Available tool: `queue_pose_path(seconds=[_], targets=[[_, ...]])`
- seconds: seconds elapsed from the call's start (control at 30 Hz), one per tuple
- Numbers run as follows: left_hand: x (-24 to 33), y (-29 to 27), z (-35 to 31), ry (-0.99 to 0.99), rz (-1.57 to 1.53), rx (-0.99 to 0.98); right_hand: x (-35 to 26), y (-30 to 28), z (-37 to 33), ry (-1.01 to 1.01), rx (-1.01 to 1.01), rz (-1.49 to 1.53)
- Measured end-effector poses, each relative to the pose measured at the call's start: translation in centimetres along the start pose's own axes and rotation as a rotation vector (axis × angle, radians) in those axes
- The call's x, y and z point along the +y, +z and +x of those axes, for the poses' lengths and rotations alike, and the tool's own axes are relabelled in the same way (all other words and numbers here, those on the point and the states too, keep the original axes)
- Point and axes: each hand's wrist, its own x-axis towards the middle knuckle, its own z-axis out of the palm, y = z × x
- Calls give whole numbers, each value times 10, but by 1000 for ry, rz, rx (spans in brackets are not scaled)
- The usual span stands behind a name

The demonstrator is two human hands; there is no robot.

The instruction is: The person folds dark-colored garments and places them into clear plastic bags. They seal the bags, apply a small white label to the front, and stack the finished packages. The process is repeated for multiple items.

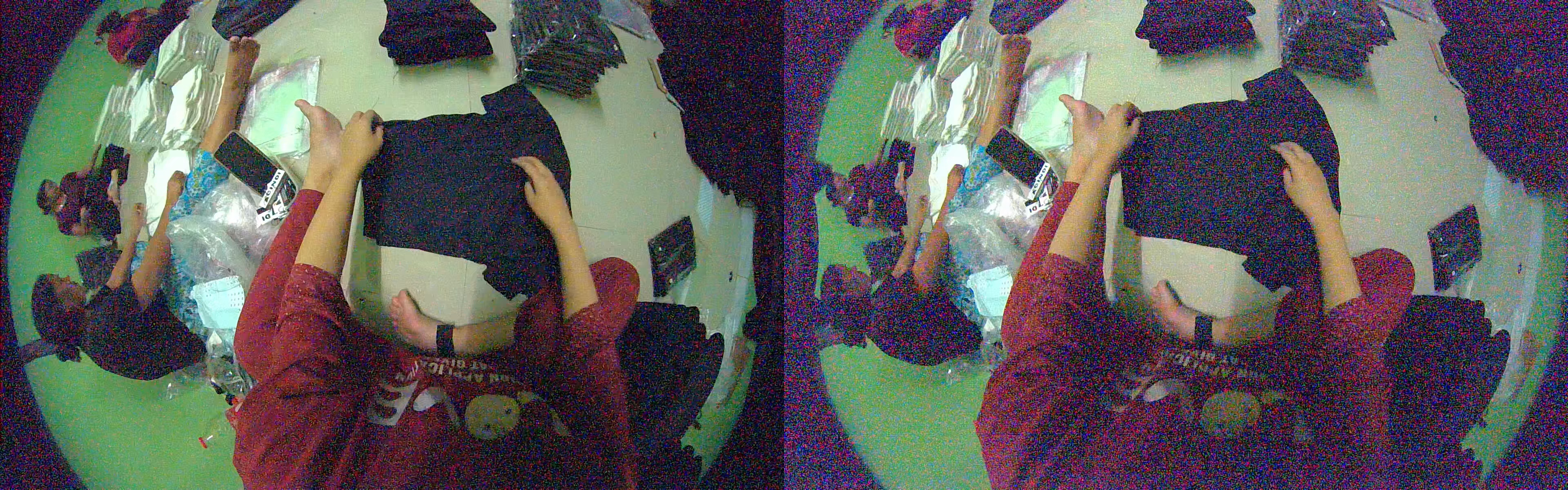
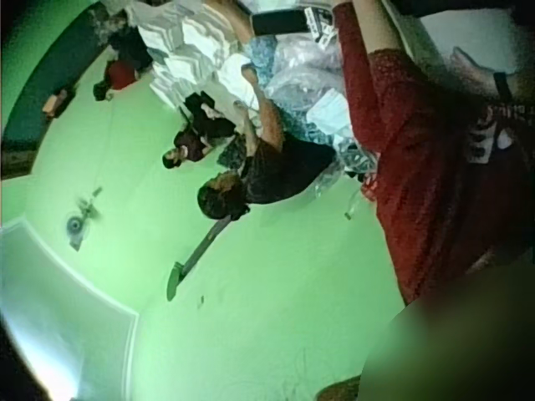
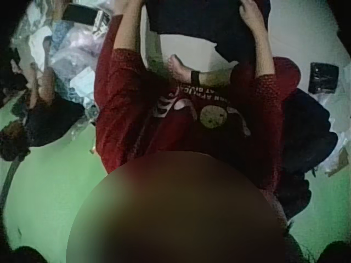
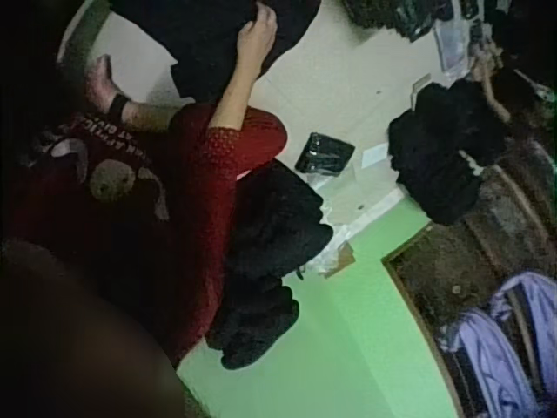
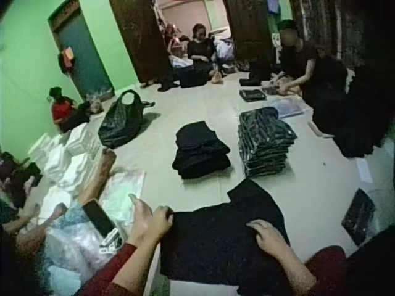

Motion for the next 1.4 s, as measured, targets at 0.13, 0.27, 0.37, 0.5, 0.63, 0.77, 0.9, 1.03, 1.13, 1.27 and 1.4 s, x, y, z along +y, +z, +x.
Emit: queue_pose_path(seconds=[0.13, 0.27, 0.37, 0.5, 0.63, 0.77, 0.9, 1.03, 1.13, 1.27, 1.4], targets=[[-8, -8, -12, 6, 239, 203, 11, 24, -17, 171, 46, -273], [0, 10, -11, -35, 254, 455, 27, 22, -18, 88, 96, -163], [24, 30, -17, 69, 156, 429, 31, 19, -18, 136, 110, -137], [48, 50, -63, 58, 304, 87, 36, 23, -25, 112, 204, -133], [38, 58, -73, 1, 221, 191, 67, 15, -28, 234, 334, -105], [50, 51, -73, -85, 203, 176, 99, 0, -29, 512, 284, 203], [119, 43, -107, 341, -55, 313, 93, -20, -40, 467, 95, 274], [197, 58, -181, 841, -274, -113, 61, -38, -48, 348, -49, 418], [215, 71, -201, 781, -174, -40, 43, -51, -70, 281, -23, 404], [221, 75, -204, 753, -96, -190, 25, -58, -116, 430, -86, 360], [227, 68, -200, 890, -332, -57, 10, -68, -137, 405, -139, 412]])
